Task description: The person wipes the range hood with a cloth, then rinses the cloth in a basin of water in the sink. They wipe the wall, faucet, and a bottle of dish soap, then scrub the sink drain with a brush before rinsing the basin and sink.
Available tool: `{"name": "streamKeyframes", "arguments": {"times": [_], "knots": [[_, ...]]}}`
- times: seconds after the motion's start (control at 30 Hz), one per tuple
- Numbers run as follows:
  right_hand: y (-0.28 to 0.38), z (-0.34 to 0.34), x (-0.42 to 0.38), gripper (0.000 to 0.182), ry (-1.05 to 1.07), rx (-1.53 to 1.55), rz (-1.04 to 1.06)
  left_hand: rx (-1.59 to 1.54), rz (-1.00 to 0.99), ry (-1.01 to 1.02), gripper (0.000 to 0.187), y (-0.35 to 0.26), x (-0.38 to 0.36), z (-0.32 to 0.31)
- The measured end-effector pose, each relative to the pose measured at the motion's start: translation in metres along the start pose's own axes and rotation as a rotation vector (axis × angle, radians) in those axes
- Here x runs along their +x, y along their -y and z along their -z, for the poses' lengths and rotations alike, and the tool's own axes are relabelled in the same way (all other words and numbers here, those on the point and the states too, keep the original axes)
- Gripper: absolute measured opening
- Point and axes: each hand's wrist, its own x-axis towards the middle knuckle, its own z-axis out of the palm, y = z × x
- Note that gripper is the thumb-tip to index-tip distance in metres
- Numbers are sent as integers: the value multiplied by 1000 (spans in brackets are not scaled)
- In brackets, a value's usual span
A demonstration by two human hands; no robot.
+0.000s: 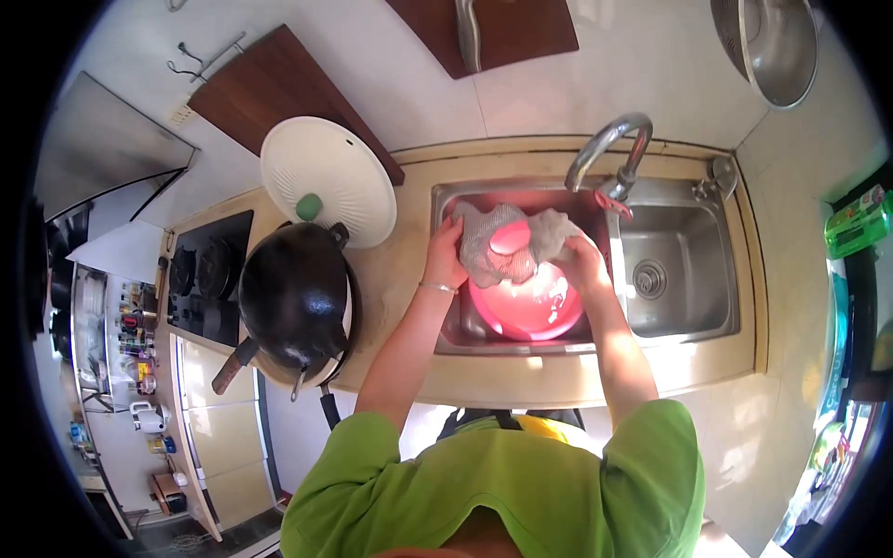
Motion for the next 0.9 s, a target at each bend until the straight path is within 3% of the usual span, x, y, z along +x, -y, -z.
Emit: {"name": "streamKeyframes", "arguments": {"times": [0.07, 0.1, 0.17, 0.2, 0.27, 0.3, 0.33, 0.4, 0.43, 0.47, 0.53, 0.6, 0.67, 0.77, 0.8, 0.87, 0.9], "knots": [[18, -14, -10, 42, -173, -689, -20, 48, -30, 20, 22, -12, -5, -4], [32, -35, -16, 42, -156, -693, -13, 152, -49, 29, 24, -18, -7, -5], [55, -75, -32, 27, 78, -1154, 105, 273, -48, 61, 27, -26, -9, -3], [54, -63, -31, 27, 87, -1154, 102, 271, -55, 56, 27, -28, -8, -3], [45, -34, -27, 13, -14, -1656, -44, 503, -78, 108, 25, -35, -11, 0], [35, -31, -25, 8, -272, -2184, -69, 505, -84, 104, 25, -37, -14, 0], [35, -29, -25, 8, -263, -2190, -52, 681, -86, 101, 24, -40, -15, -2], [45, -48, -28, 11, 121, -1884, 189, 855, -98, 83, 24, -43, -8, -1], [45, -61, -30, 11, 75, -1838, 14, 841, -78, 211, 24, -39, -2, 7], [47, -77, -30, 11, 83, -1835, 14, 825, -61, 340, 25, -35, 2, 11], [52, -102, -22, 12, 360, -1622, -110, 792, 5, 394, 25, -28, 0, -2], [44, -101, -8, 14, 422, -1631, -65, 844, 129, 425, 27, -31, -21, -30], [38, -101, 6, 28, 266, -1494, -66, 659, 155, 529, 31, -20, -29, -37], [26, -84, 17, 24, 101, -1549, 61, 571, 94, 541, 35, -26, -41, -45], [21, -80, 19, 21, -17, -1625, 131, 745, -8, 582, 37, -24, -38, -44], [8, -64, 23, 21, -51, -1544, 82, 1009, 10, 450, 43, -19, -34, -38], [2, -59, 24, 23, -219, -1572, 238, 1009, 7, 441, 43, -16, -31, -34]]}}
